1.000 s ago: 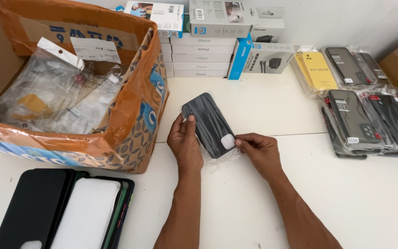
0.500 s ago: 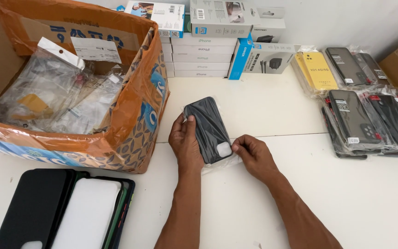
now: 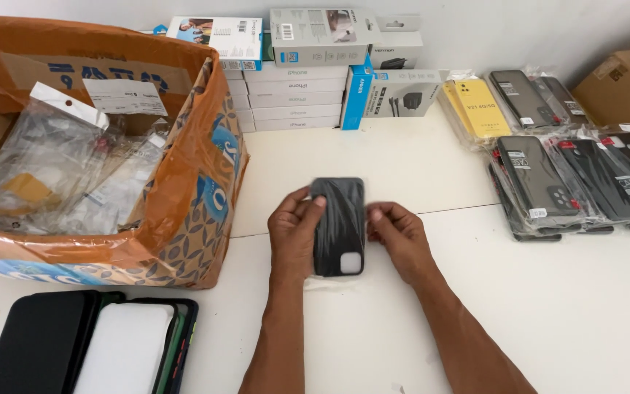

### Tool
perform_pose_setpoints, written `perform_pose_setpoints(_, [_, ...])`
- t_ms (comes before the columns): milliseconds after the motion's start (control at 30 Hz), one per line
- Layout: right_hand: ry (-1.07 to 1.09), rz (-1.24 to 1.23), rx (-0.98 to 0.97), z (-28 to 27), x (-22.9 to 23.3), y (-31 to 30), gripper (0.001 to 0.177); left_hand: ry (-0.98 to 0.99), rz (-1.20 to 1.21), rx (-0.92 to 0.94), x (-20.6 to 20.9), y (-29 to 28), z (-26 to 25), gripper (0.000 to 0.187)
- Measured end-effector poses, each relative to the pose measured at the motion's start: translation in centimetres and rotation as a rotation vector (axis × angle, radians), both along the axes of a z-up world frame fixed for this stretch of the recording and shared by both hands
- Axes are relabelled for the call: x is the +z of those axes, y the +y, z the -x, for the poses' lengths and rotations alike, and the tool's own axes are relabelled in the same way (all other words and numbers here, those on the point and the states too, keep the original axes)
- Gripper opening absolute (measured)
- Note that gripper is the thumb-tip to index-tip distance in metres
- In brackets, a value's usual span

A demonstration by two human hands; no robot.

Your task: Packaging phone cases by putting them into plastic sleeves and protective frames.

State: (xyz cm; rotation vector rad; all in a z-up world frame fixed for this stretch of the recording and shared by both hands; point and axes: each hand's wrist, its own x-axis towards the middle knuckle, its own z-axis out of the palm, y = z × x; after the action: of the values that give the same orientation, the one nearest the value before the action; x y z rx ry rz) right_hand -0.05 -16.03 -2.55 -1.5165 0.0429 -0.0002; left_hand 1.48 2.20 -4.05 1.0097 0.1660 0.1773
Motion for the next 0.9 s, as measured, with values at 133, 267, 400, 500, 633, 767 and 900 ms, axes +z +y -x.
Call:
perform_pose_setpoints(133, [-0.105, -0.118, -0.061, -0.5, -0.3, -0.3, 0.046, -0.007, -0.141, -0.088, 1.9, -1.0, 1.2, 0.033])
perform_pose_setpoints(267, [-0.04, -0.092, -0.085, -1.3, -1.1, -1.4, 0.036, 0.015, -0.3, -0.129, 2.4, -1.3, 1.5, 0.036])
perform_pose_setpoints(400, [0.039, -0.089, -0.077, -1.8, -1.5, -1.9, 0.034, 0.019, -0.378, -0.12, 2.8, -1.5, 1.7, 0.037])
perform_pose_setpoints(500, [0.06, -0.168, -0.033, -1.3, -0.6, -1.5, 0.037, 0.025, -0.417, -0.118, 3.2, -1.5, 1.9, 0.038])
perform_pose_setpoints(633, [0.065, -0.084, 0.02, -1.2, -0.5, -1.2, 0.04, 0.029, -0.494, -0.146, 3.2, -1.3, 2.2, 0.039])
perform_pose_setpoints(767, [0.089, -0.111, -0.087, -1.7, -1.2, -1.3, 0.037, -0.115, -0.543, 0.072, 2.9, -1.5, 1.9, 0.051])
perform_pose_setpoints(900, [0.109, -0.355, -0.276, -2.6, -2.8, -2.7, 0.032, -0.201, -0.454, 0.4, 3.2, 0.1, 1.7, 0.038])
